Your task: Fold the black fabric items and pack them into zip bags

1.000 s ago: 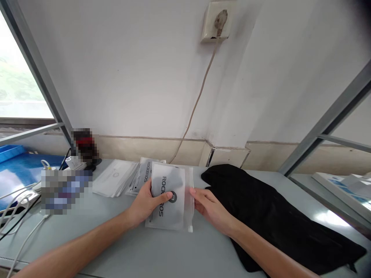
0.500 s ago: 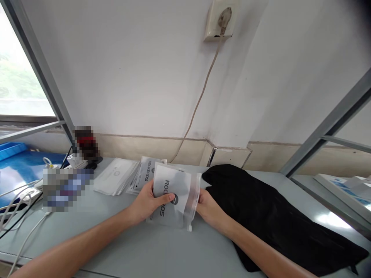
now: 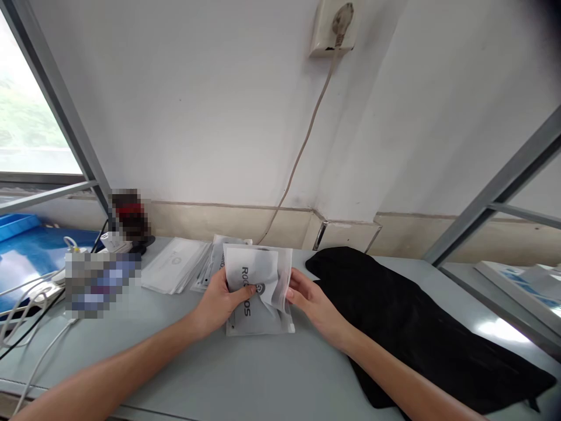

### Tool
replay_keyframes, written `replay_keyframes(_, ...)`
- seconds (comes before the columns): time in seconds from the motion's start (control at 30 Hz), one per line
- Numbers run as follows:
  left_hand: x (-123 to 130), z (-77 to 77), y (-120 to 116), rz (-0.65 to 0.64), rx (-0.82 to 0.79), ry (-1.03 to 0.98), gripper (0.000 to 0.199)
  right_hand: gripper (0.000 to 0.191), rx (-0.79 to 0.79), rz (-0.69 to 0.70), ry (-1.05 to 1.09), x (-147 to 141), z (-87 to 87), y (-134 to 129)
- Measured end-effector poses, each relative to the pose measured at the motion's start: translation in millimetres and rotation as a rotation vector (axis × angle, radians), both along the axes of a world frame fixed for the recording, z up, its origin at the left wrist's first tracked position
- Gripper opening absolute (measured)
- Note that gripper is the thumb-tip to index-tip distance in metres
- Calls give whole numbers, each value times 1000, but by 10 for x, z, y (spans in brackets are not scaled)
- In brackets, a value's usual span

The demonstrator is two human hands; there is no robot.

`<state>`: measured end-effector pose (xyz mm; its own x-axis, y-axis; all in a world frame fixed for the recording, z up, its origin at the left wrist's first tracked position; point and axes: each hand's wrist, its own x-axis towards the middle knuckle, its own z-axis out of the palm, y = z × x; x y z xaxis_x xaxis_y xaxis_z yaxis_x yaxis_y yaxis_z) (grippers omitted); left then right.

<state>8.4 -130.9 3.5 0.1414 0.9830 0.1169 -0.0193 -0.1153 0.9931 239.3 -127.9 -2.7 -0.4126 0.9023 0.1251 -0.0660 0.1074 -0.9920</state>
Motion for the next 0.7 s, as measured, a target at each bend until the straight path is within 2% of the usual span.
replay_keyframes(0.13, -12, 0, -5, 22, -35, 38, 50, 55, 1, 13, -4, -8, 12, -21)
replay_keyframes(0.3, -4, -1, -38, 9, -47, 35, 48, 39, 26, -123, -76, -18, 4, 15)
replay_keyframes(0.53, 33, 81, -35, -26, -59, -142, 45, 35, 88, -248, -72, 8, 8, 30)
replay_keyframes(0.7, -10, 76, 9, 57, -37, -178, 47, 33, 85, -256, -105, 6, 61, 13)
